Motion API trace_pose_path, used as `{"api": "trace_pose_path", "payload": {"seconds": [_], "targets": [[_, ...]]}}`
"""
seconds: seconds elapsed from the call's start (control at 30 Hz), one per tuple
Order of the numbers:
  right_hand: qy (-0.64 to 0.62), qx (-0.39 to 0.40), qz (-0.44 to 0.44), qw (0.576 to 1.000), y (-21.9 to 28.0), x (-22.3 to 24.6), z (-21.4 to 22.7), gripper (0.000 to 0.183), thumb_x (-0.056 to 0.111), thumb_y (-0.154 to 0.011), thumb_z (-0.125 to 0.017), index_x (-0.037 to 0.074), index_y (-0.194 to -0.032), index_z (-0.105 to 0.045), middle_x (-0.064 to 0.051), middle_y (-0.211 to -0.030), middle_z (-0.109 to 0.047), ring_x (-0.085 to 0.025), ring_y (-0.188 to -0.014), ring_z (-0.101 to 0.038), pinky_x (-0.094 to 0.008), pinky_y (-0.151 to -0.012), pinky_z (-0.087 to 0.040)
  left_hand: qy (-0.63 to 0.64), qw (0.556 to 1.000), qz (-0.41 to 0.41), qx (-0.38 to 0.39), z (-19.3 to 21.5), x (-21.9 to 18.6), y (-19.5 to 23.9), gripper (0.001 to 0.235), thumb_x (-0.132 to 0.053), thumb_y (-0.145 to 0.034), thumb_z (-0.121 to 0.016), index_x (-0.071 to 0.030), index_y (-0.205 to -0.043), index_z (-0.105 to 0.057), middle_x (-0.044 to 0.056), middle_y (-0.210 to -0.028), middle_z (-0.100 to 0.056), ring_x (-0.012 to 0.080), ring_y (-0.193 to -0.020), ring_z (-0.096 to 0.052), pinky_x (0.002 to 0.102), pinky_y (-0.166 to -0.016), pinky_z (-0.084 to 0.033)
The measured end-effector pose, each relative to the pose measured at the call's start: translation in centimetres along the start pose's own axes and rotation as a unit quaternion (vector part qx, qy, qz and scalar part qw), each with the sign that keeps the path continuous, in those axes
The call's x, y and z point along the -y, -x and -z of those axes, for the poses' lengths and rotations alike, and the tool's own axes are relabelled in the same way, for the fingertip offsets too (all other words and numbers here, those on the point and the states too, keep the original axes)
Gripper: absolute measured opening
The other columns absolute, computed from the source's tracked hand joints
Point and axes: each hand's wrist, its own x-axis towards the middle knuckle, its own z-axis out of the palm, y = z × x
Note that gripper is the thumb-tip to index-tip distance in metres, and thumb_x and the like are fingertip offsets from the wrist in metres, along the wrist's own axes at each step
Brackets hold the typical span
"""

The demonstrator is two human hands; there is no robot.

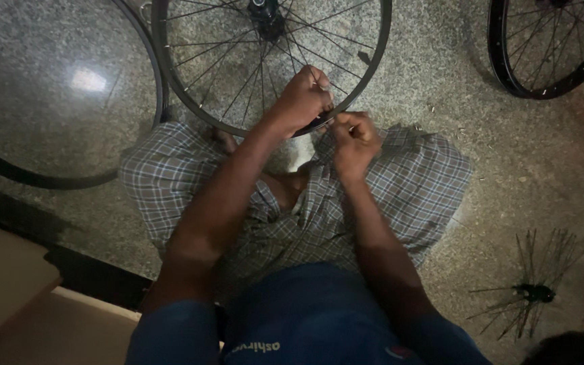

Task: The person sits on the floor and installs spokes into a bicycle wheel rim, threading them through the hub and securing them to the rim. They then pick up a separate rim and a hub with spokes, preparing to assemble another wheel.

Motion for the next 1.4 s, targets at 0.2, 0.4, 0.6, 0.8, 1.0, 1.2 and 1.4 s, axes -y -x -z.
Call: {"api": "trace_pose_path", "payload": {"seconds": [0.2, 0.4, 0.6, 0.8, 1.0, 1.2, 1.4], "targets": [[-0.015, 0.007, -0.041, 0.999, 1.0, 0.4, -0.3, 0.014, -0.013, -0.092, -0.068, 0.0, -0.096, -0.069, 0.0, -0.091, -0.065, -0.006, -0.077, -0.056, -0.021, -0.069, -0.045, -0.115, 0.972, -0.203, 0.021, 1.1, 3.1, -1.6, 0.021, 0.01, -0.094, -0.066, 0.003, -0.111, -0.054, 0.016, -0.102, -0.061, 0.0229, -0.085, -0.066, 0.041, -0.067, -0.059], [-0.057, -0.001, -0.025, 0.998, 0.7, -0.8, -0.3, 0.017, -0.016, -0.093, -0.063, 0.0, -0.1, -0.065, -0.003, -0.096, -0.065, -0.009, -0.084, -0.061, -0.023, -0.075, -0.049, -0.037, 0.999, 0.004, -0.014, -0.3, -0.7, 0.3, 0.023, 0.001, -0.088, -0.059, -0.002, -0.106, -0.046, 0.013, -0.081, -0.061, 0.0222, -0.057, -0.066, 0.039, -0.038, -0.054], [-0.098, 0.013, -0.03, 0.995, 0.5, -1.6, 0.1, 0.019, -0.017, -0.089, -0.065, 0.0, -0.097, -0.063, -0.005, -0.098, -0.064, -0.01, -0.086, -0.062, -0.024, -0.077, -0.051, -0.04, 0.999, -0.015, -0.017, -0.5, -1.1, 0.8, 0.025, 0.001, -0.086, -0.061, -0.001, -0.106, -0.046, 0.014, -0.08, -0.06, 0.0224, -0.052, -0.066, 0.038, -0.037, -0.054], [-0.087, 0.013, -0.02, 0.996, -0.1, -1.3, 0.2, 0.022, -0.018, -0.088, -0.068, 0.001, -0.098, -0.06, -0.002, -0.097, -0.058, -0.008, -0.084, -0.054, -0.024, -0.077, -0.046, -0.082, 0.995, 0.002, -0.049, -0.1, 0.0, 0.1, 0.026, 0.001, -0.08, -0.064, 0.002, -0.103, -0.051, 0.016, -0.084, -0.063, 0.0285, -0.058, -0.069, 0.044, -0.043, -0.057], [-0.121, 0.07, -0.107, 0.984, -1.6, -1.8, 0.3, 0.024, -0.016, -0.083, -0.072, 0.004, -0.089, -0.06, 0.0, -0.09, -0.063, -0.007, -0.079, -0.056, -0.023, -0.072, -0.047, -0.434, 0.882, -0.122, -0.135, -0.3, 0.4, 0.6, 0.04, -0.018, -0.083, -0.081, 0.007, -0.101, -0.055, 0.025, -0.089, -0.066, 0.0421, -0.088, -0.068, 0.048, -0.078, -0.054], [-0.152, 0.073, -0.133, 0.977, -1.6, -3.3, 0.6, 0.02, -0.016, -0.088, -0.072, 0.003, -0.089, -0.064, 0.0, -0.084, -0.067, -0.007, -0.074, -0.058, -0.022, -0.068, -0.046, -0.428, 0.896, -0.103, -0.05, -1.0, -2.7, 2.3, 0.033, -0.012, -0.088, -0.068, 0.005, -0.111, -0.051, 0.023, -0.096, -0.066, 0.0341, -0.085, -0.071, 0.044, -0.071, -0.056], [-0.129, 0.117, -0.085, 0.981, -1.8, -3.4, 1.4, 0.019, -0.017, -0.087, -0.069, 0.0, -0.096, -0.067, -0.001, -0.093, -0.064, -0.008, -0.082, -0.061, -0.024, -0.076, -0.051, -0.491, 0.863, -0.046, 0.113, 0.5, -3.9, 2.0, 0.015, -0.02, -0.099, -0.06, -0.007, -0.101, -0.066, 0.014, -0.095, -0.072, 0.0318, -0.087, -0.07, 0.046, -0.078, -0.053]]}}
